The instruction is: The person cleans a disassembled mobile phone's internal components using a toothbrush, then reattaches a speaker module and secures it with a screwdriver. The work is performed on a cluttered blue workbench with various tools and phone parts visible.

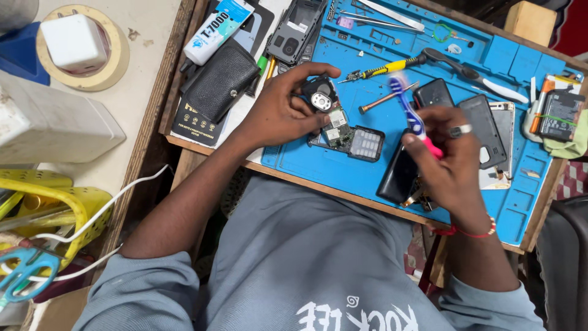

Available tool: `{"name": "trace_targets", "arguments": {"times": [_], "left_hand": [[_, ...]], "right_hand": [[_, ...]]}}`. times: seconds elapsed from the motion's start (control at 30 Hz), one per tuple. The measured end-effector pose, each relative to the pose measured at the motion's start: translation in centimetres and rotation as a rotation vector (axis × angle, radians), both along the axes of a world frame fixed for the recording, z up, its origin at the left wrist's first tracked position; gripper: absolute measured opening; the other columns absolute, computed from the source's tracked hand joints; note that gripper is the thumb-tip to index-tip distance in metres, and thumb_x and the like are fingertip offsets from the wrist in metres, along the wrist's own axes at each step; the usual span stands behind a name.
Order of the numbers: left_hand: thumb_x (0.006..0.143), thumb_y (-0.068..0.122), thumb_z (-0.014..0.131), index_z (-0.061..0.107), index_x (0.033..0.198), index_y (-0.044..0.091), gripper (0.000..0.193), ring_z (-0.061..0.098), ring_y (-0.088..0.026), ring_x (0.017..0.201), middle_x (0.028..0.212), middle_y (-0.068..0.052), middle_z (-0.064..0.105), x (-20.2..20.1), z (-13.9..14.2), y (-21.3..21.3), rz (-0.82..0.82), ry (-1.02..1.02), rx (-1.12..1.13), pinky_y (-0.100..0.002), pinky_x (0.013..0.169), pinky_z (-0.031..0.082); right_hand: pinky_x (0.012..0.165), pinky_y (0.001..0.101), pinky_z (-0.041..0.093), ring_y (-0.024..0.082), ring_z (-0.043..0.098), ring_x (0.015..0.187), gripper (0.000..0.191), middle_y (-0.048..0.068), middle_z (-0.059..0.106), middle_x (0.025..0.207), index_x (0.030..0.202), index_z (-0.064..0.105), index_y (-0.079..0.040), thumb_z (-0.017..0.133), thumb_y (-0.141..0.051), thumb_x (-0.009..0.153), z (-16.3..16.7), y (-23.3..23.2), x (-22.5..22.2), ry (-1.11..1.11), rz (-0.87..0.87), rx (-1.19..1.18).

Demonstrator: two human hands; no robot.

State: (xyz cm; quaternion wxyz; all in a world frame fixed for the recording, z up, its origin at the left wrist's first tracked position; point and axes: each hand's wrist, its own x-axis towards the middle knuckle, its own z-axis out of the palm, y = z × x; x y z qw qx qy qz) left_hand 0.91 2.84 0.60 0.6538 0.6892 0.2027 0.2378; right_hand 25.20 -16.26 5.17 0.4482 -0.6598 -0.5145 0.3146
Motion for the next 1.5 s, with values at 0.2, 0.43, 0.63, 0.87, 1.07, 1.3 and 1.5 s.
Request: {"name": "trace_targets", "arguments": {"times": [0.2, 0.43, 0.63, 0.87, 1.07, 1.3, 1.5], "left_hand": [[0.092, -0.006, 0.075, 0.049, 0.152, 0.015, 0.068, 0.075, -0.013, 0.094, 0.12, -0.013, 0.073, -0.6, -0.7, -0.3, -0.032, -0.164, -0.071, -0.021, 0.072, 0.063], [0.09, -0.005, 0.078, 0.031, 0.163, 0.023, 0.091, 0.078, -0.014, 0.108, 0.118, -0.009, 0.072, -0.7, 0.0, -0.8, 0.02, -0.125, 0.033, -0.024, 0.08, 0.069], [0.091, -0.006, 0.077, 0.033, 0.163, 0.025, 0.089, 0.077, -0.013, 0.106, 0.121, -0.009, 0.074, -0.7, 0.2, -0.8, 0.006, -0.134, 0.089, -0.025, 0.082, 0.07], [0.093, -0.009, 0.068, 0.033, 0.165, 0.025, 0.086, 0.077, -0.01, 0.096, 0.114, -0.007, 0.075, -0.4, -0.1, -1.3, 0.011, -0.115, 0.114, -0.023, 0.068, 0.059], [0.089, -0.012, 0.063, 0.031, 0.166, 0.026, 0.092, 0.077, -0.01, 0.091, 0.114, -0.007, 0.075, -0.3, -0.3, -1.1, -0.034, -0.167, 0.193, -0.021, 0.069, 0.062], [0.091, -0.005, 0.066, 0.02, 0.168, 0.029, 0.097, 0.076, -0.011, 0.084, 0.089, -0.002, 0.072, 0.0, -0.4, -1.2, -0.023, -0.097, 0.147, -0.028, 0.082, 0.068], [0.096, -0.004, 0.069, 0.018, 0.169, 0.031, 0.096, 0.076, -0.014, 0.091, 0.098, -0.004, 0.075, 0.2, -0.4, -1.4, -0.038, -0.113, 0.105, -0.032, 0.085, 0.067]], "right_hand": [[0.07, 0.0289, 0.055, 0.017, 0.071, 0.082, 0.021, 0.008, 0.072, 0.096, 0.104, 0.072, -0.005, 0.08, -0.011, 0.085, 2.3, 1.1, -0.2, -0.445, 0.363, 0.028], [0.071, 0.0371, 0.055, 0.023, 0.067, 0.081, 0.021, 0.003, 0.074, 0.09, 0.094, 0.079, -0.013, 0.087, -0.019, 0.076, 2.5, 1.0, -2.3, -0.695, 0.447, 0.054], [0.08, 0.0392, 0.053, 0.027, 0.066, 0.089, 0.03, 0.006, 0.073, 0.095, 0.097, 0.077, -0.011, 0.087, -0.025, 0.073, 3.3, 1.6, -2.8, -0.762, 0.378, 0.217], [0.078, 0.0285, 0.057, 0.017, 0.075, 0.091, 0.015, 0.007, 0.078, 0.107, 0.103, 0.068, -0.007, 0.082, -0.014, 0.102, 4.0, 4.3, -2.8, -0.503, 0.216, 0.167], [0.068, 0.0241, 0.054, 0.011, 0.07, 0.083, 0.023, 0.008, 0.076, 0.103, 0.119, 0.074, -0.001, 0.076, -0.011, 0.098, 2.0, 6.6, -4.4, -0.222, 0.18, -0.011], [0.082, 0.0235, 0.057, 0.008, 0.069, 0.094, 0.01, 0.006, 0.074, 0.106, 0.112, 0.072, 0.0, 0.072, -0.005, 0.104, 0.0, 6.7, -4.1, 0.031, 0.11, 0.052], [0.092, 0.0238, 0.058, 0.01, 0.07, 0.107, 0.032, 0.009, 0.073, 0.115, 0.132, 0.06, 0.001, 0.07, 0.002, 0.101, -0.8, 7.2, -3.6, 0.246, 0.117, -0.008]]}}
